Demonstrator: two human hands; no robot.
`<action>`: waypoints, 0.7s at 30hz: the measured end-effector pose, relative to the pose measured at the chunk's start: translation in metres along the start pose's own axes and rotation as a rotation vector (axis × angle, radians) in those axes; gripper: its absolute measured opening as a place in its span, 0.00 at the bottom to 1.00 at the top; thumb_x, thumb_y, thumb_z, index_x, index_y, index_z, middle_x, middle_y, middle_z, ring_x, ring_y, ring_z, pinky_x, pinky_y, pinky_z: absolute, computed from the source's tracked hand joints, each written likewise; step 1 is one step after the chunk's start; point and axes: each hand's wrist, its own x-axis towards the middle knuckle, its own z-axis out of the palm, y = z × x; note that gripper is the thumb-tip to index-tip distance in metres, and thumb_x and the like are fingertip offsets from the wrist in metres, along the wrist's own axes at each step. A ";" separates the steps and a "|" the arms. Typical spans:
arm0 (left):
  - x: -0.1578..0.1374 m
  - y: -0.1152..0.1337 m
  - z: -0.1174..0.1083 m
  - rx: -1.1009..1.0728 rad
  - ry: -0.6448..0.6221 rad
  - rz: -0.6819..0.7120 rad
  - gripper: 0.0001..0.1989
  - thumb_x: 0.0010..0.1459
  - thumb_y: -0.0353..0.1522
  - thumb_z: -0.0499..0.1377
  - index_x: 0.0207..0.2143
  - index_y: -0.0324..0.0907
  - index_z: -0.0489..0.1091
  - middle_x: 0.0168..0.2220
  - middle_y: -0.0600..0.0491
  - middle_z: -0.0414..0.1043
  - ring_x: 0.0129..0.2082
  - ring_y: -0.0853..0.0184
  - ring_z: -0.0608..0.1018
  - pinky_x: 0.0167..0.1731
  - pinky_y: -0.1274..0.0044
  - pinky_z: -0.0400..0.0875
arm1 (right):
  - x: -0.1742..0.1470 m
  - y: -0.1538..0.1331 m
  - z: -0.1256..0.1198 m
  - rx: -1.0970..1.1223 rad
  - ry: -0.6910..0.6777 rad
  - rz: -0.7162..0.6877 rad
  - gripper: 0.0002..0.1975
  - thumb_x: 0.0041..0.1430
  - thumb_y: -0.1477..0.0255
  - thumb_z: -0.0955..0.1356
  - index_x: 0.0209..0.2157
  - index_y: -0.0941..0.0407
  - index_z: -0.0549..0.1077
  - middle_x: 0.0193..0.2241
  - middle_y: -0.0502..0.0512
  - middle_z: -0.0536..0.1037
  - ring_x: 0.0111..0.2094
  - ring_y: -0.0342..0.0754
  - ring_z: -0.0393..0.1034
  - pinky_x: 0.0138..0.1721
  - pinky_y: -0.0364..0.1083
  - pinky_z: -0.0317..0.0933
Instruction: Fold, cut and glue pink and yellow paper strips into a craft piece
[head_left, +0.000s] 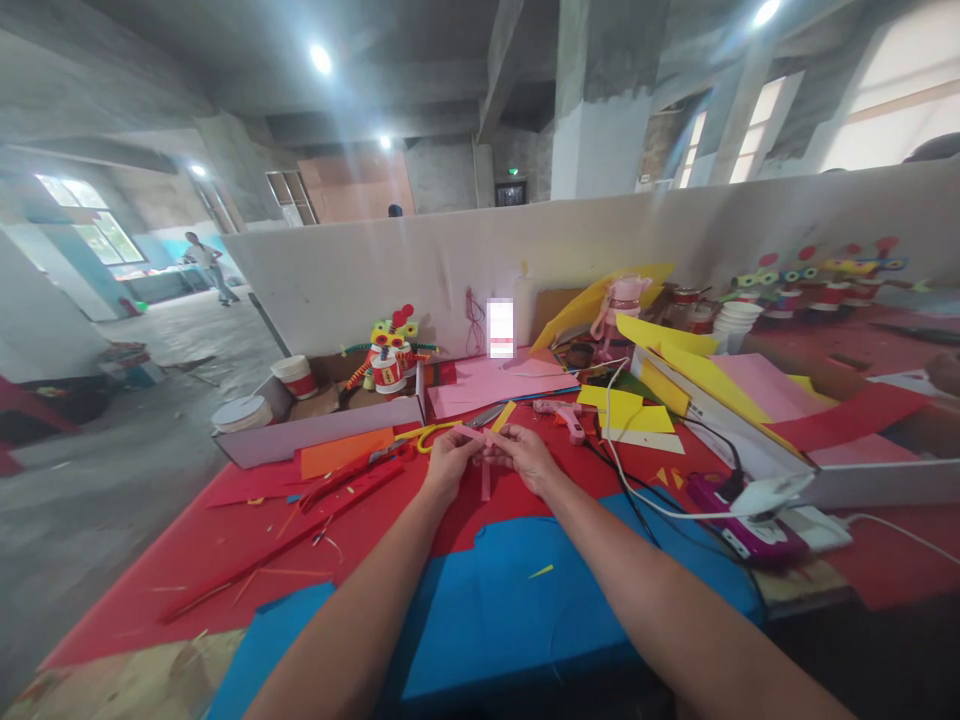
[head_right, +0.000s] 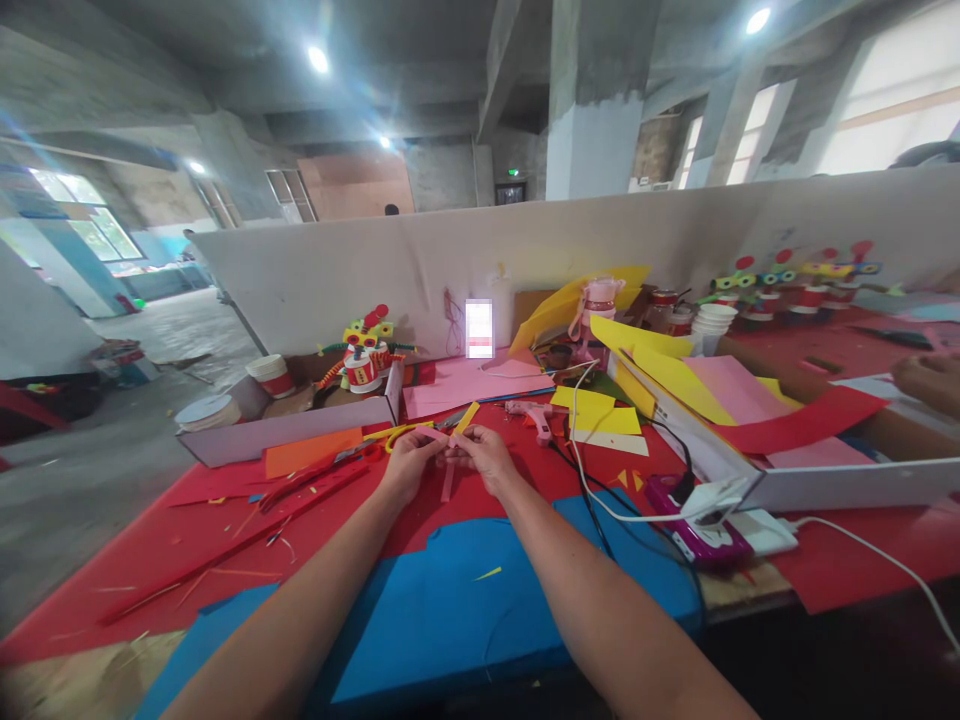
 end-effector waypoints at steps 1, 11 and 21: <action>0.000 0.000 0.000 0.021 0.008 0.007 0.14 0.38 0.38 0.71 0.22 0.37 0.73 0.18 0.54 0.71 0.17 0.74 0.68 0.20 0.80 0.61 | -0.001 -0.001 0.000 0.000 -0.012 0.007 0.20 0.35 0.60 0.79 0.24 0.58 0.72 0.23 0.49 0.77 0.25 0.42 0.74 0.32 0.43 0.72; -0.003 0.003 0.003 -0.040 -0.022 -0.014 0.14 0.39 0.37 0.70 0.21 0.37 0.72 0.19 0.53 0.72 0.18 0.74 0.68 0.21 0.80 0.61 | 0.000 -0.001 0.002 -0.084 0.037 -0.006 0.22 0.29 0.59 0.80 0.22 0.58 0.74 0.19 0.49 0.77 0.21 0.41 0.71 0.28 0.43 0.68; -0.002 0.005 0.002 -0.090 -0.059 -0.053 0.16 0.40 0.38 0.70 0.23 0.37 0.70 0.18 0.53 0.71 0.17 0.74 0.68 0.21 0.81 0.60 | 0.002 0.002 0.003 -0.132 0.027 -0.045 0.25 0.29 0.56 0.79 0.24 0.58 0.72 0.20 0.48 0.76 0.23 0.43 0.70 0.33 0.46 0.68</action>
